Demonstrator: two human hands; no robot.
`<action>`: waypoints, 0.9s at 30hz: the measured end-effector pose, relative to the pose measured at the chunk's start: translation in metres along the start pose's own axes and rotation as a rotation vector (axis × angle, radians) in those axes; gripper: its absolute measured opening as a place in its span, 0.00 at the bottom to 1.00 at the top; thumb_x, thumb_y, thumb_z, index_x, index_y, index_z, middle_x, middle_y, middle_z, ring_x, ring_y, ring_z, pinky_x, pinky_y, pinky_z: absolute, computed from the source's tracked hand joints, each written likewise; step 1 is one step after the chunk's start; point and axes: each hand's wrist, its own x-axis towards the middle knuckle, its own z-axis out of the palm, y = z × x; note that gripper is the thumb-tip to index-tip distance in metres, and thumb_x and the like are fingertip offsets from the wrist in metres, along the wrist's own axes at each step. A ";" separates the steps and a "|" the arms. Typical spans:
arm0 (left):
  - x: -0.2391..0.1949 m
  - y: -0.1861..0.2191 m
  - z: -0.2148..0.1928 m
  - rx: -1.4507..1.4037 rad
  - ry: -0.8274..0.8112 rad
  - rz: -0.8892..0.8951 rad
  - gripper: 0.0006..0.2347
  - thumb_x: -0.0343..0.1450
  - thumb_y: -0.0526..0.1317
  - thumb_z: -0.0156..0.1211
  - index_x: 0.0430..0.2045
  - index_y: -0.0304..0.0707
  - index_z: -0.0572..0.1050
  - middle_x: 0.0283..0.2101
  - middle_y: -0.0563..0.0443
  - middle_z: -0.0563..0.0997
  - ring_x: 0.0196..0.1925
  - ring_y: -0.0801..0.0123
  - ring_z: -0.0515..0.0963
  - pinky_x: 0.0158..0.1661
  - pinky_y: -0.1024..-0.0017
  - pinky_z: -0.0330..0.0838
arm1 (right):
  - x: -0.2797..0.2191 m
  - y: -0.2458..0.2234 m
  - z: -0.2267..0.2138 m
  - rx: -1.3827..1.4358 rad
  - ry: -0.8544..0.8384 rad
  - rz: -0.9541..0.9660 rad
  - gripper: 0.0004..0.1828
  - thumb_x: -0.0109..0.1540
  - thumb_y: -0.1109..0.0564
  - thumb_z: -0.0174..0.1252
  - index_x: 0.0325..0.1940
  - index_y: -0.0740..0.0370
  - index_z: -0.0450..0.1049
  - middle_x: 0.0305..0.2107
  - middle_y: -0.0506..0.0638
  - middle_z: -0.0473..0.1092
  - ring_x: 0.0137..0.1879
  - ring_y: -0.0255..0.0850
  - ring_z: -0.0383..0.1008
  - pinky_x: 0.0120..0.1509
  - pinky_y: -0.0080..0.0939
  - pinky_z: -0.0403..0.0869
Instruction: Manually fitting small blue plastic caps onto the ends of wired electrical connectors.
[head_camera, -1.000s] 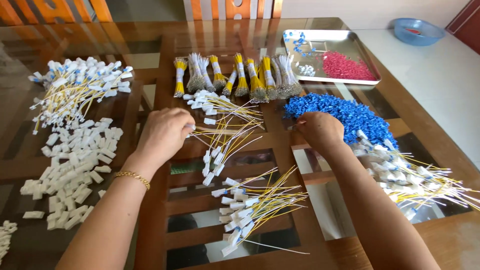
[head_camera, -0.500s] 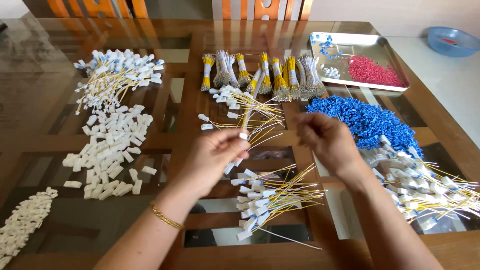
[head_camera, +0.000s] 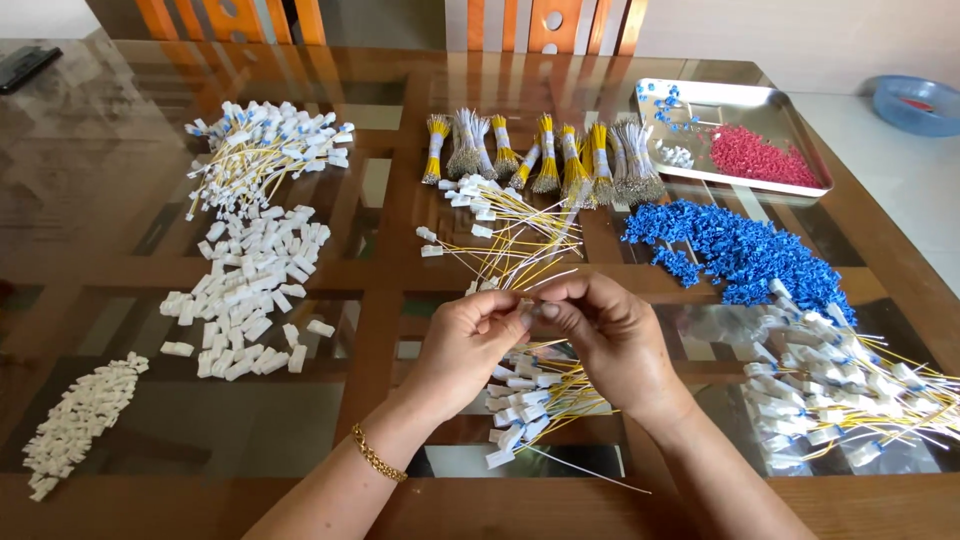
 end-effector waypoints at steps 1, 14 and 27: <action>-0.001 0.004 0.004 -0.001 -0.003 -0.004 0.09 0.72 0.33 0.63 0.43 0.27 0.82 0.33 0.37 0.86 0.36 0.67 0.85 0.42 0.69 0.82 | 0.000 0.003 0.000 -0.001 0.002 0.004 0.06 0.61 0.66 0.65 0.41 0.67 0.81 0.26 0.53 0.80 0.35 0.33 0.80 0.44 0.38 0.83; -0.009 0.000 0.006 -0.080 -0.005 0.015 0.11 0.73 0.34 0.61 0.47 0.27 0.80 0.35 0.41 0.86 0.36 0.72 0.84 0.43 0.71 0.83 | 0.000 0.009 0.000 -0.030 -0.051 -0.108 0.05 0.63 0.64 0.63 0.42 0.67 0.81 0.32 0.56 0.75 0.35 0.41 0.82 0.46 0.44 0.82; -0.005 -0.004 -0.001 0.015 0.014 -0.004 0.09 0.73 0.32 0.59 0.45 0.28 0.82 0.32 0.35 0.86 0.31 0.71 0.83 0.36 0.72 0.83 | -0.009 0.027 0.005 -0.174 -0.057 -0.291 0.08 0.61 0.65 0.65 0.44 0.65 0.81 0.33 0.55 0.75 0.40 0.47 0.80 0.50 0.47 0.77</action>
